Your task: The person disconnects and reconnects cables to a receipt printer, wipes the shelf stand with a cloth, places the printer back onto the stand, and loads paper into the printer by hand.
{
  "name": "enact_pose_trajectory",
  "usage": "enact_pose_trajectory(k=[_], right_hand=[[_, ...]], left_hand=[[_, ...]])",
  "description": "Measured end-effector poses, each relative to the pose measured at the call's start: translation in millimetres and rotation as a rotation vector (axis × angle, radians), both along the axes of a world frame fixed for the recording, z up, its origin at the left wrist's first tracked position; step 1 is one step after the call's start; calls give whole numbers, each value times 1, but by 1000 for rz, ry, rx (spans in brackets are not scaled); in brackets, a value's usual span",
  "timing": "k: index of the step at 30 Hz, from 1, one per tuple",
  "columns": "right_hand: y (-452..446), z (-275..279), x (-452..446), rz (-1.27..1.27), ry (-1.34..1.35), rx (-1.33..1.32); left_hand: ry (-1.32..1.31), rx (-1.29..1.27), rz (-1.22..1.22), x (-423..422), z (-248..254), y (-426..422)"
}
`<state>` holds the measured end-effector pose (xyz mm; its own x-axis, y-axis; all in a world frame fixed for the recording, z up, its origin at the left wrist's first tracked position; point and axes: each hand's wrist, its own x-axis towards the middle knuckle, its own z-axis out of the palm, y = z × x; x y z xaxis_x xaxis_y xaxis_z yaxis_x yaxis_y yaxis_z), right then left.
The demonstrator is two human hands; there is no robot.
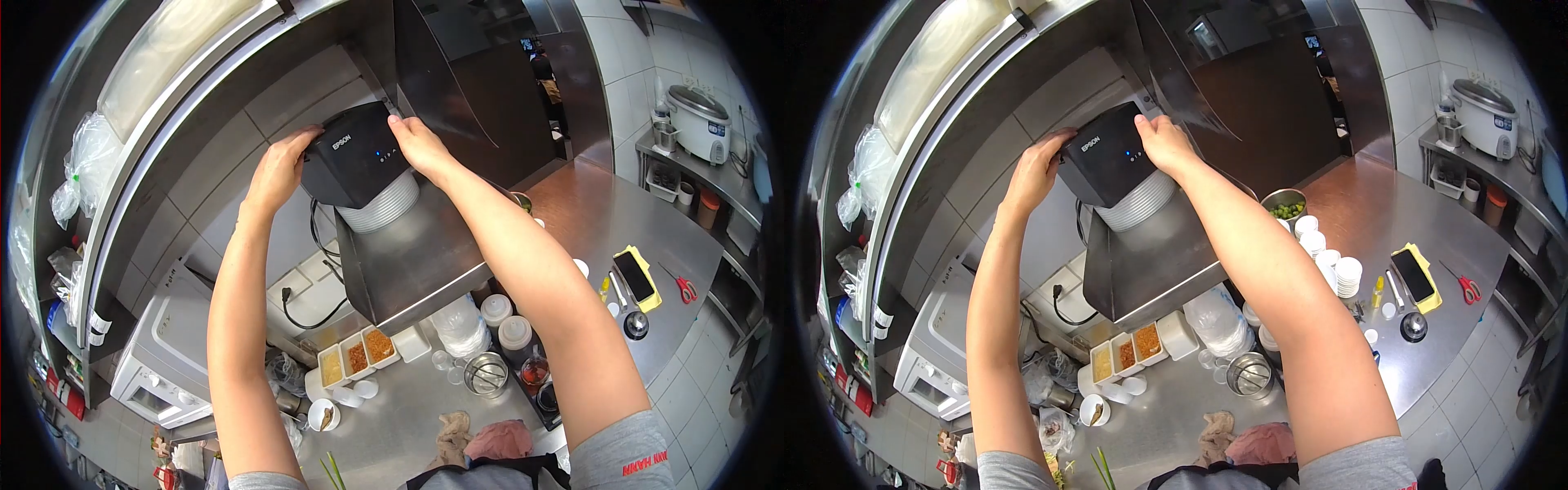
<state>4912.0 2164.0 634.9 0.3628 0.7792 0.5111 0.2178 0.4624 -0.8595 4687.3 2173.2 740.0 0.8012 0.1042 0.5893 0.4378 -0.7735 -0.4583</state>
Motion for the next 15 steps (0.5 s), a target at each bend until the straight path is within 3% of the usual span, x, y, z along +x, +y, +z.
enact_pose_trajectory(k=[10,15], right_hand=[[2,-1,1,-22,-49,-17],[4,-2,-1,-28,-62,-7]], left_hand=[[40,-10,89,3,4,-8],[81,81,173,-2,33,2]])
